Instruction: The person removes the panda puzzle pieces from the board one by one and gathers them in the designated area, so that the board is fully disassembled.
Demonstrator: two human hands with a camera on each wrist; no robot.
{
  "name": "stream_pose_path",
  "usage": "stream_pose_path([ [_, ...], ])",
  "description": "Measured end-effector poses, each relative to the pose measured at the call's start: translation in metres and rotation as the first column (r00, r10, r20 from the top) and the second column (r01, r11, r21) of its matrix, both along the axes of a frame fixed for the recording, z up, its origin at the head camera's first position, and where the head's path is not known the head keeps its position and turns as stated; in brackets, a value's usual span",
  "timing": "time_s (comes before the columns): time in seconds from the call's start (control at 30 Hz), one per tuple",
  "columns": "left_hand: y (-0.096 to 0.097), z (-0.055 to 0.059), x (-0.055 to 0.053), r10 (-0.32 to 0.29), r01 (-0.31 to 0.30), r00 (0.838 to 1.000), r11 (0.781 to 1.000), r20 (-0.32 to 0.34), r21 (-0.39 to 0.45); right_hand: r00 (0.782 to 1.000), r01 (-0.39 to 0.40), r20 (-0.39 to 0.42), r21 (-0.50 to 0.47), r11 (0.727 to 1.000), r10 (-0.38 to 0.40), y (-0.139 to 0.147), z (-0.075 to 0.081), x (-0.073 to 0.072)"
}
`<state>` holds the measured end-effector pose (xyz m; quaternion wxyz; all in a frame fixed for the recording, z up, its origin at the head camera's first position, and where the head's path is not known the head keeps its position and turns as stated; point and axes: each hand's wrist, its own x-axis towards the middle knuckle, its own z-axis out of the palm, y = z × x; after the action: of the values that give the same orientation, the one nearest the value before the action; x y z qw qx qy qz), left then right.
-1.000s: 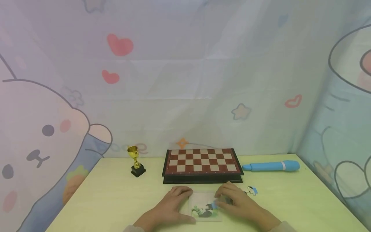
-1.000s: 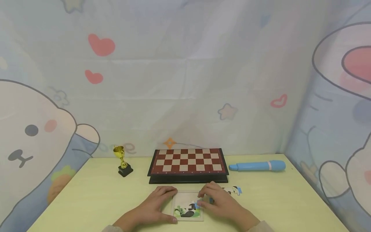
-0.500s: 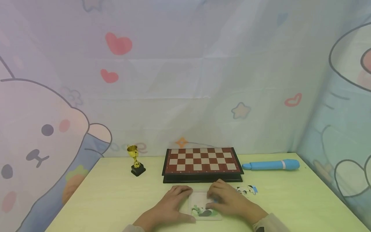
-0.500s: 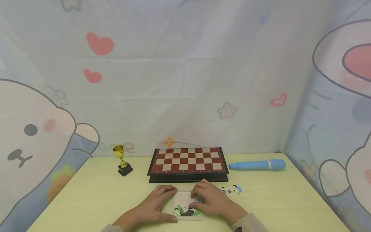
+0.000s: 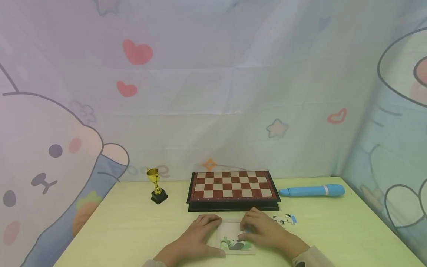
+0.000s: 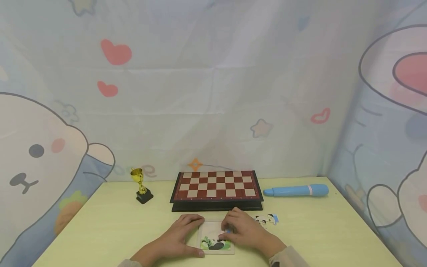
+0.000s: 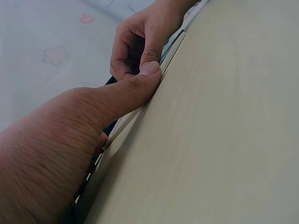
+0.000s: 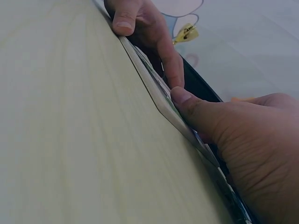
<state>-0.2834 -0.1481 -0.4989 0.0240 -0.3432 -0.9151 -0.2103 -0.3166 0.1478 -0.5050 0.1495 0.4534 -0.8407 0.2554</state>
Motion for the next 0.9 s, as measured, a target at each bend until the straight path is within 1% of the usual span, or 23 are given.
stream_pose_path([
  [0.27, -0.0006, 0.0004, 0.0003, 0.004, -0.004, 1.0, 1.0, 0.002, 0.003, 1.0, 0.011, 0.013, -0.003, 1.0, -0.011, 0.0002, -0.0009, -0.0003],
  [0.43, 0.0, 0.0001, 0.0001, 0.005, -0.005, 1.0, 1.0, 0.001, 0.002, 0.998, 0.038, 0.052, 0.001, 0.999, -0.038, 0.0004, 0.001, 0.0024],
  [0.57, -0.0002, -0.0004, 0.0003, 0.005, -0.005, 1.0, 1.0, -0.001, 0.003, 0.995, 0.043, 0.086, 0.002, 0.999, -0.043, 0.0002, 0.0025, 0.0045],
  [0.73, -0.0004, 0.0003, 0.0012, 0.004, -0.004, 1.0, 1.0, 0.005, 0.007, 0.994, 0.015, 0.104, -0.021, 1.0, -0.012, 0.0004, 0.0033, 0.0055],
  [0.9, 0.0003, 0.0009, 0.0015, 0.002, -0.002, 1.0, 1.0, 0.003, 0.004, 0.996, -0.064, 0.055, -0.052, 0.997, 0.066, 0.0008, 0.0021, 0.0044],
])
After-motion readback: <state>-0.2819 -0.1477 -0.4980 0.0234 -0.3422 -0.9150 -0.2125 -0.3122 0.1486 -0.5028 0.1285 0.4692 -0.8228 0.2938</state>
